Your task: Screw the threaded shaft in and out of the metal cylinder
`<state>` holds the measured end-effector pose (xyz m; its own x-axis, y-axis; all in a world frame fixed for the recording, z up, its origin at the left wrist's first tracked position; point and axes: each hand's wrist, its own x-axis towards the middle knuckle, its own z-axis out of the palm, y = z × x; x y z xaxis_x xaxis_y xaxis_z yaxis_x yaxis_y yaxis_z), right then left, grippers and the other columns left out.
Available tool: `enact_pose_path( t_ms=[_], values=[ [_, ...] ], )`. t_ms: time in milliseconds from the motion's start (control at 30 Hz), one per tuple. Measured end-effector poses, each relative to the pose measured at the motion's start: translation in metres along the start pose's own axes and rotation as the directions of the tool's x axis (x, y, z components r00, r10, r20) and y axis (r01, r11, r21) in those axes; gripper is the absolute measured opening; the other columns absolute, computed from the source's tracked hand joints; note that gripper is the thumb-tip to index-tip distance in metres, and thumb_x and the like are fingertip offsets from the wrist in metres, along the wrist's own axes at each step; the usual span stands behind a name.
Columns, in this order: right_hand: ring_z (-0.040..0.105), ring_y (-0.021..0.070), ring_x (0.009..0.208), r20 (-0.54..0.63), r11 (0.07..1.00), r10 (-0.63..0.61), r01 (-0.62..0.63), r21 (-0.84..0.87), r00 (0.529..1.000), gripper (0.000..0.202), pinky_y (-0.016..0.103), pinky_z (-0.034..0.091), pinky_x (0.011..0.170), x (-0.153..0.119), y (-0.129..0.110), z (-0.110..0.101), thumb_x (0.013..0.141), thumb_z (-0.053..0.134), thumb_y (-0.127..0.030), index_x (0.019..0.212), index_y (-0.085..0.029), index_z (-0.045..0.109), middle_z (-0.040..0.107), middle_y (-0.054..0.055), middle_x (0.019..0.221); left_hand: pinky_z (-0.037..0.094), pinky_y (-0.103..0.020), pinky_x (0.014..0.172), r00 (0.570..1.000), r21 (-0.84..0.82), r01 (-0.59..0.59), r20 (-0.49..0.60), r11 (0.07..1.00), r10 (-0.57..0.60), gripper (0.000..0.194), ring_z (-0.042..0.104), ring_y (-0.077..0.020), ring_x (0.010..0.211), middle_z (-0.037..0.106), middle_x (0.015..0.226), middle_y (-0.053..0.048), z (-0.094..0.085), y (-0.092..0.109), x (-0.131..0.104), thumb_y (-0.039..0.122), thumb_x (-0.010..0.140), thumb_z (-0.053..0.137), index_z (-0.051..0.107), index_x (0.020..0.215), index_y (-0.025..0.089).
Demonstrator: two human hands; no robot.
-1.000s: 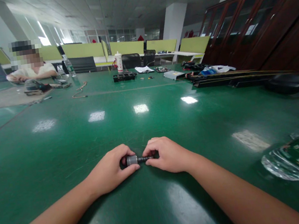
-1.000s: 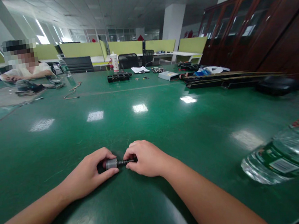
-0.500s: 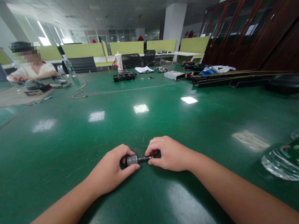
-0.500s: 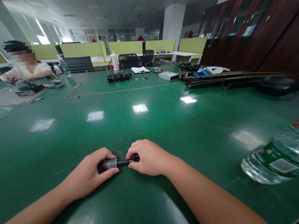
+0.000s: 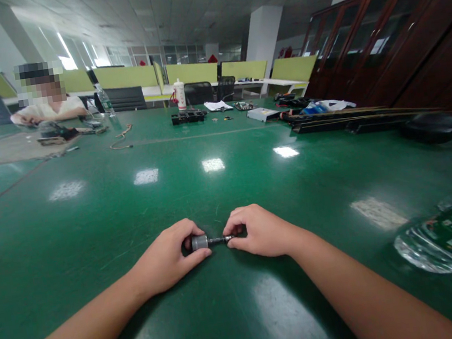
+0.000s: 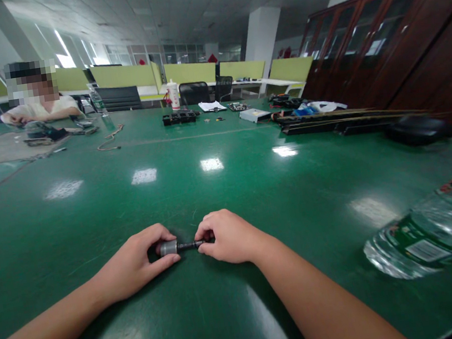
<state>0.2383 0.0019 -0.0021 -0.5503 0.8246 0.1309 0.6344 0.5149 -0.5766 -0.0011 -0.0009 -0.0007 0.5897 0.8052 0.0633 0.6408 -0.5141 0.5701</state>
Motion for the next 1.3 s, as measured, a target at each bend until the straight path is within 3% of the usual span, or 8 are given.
enact_pose_path(
  t_ms=[933, 1300],
  values=[
    [0.060, 0.0128, 0.069, 0.018, 0.995, 0.088, -0.087, -0.050, 0.996, 0.013, 0.024, 0.044, 0.064, -0.005, 0.005, -0.018, 0.072, 0.071, -0.015, 0.084, -0.018, 0.076, 0.068, 0.002, 0.077, 0.043, -0.028, 0.064, 1.000, -0.015, -0.013, -0.006, 1.000, 0.013, 0.020, 0.056, -0.0169, 0.072, 0.060, 0.083, -0.002, -0.003, 0.001, -0.003, 0.037, 0.087, 0.062, 0.060, 0.093, 0.019],
    [0.059, 0.0126, 0.068, 0.037, 0.996, 0.081, -0.080, -0.028, 0.996, 0.013, 0.023, 0.043, 0.062, -0.006, 0.005, -0.016, 0.072, 0.070, -0.015, 0.084, -0.018, 0.075, 0.068, 0.001, 0.077, 0.043, -0.027, 0.063, 1.000, -0.002, -0.009, -0.006, 1.000, 0.009, 0.020, 0.057, -0.0171, 0.071, 0.061, 0.082, -0.001, -0.003, 0.002, -0.002, 0.038, 0.086, 0.062, 0.061, 0.093, 0.019]
  ],
)
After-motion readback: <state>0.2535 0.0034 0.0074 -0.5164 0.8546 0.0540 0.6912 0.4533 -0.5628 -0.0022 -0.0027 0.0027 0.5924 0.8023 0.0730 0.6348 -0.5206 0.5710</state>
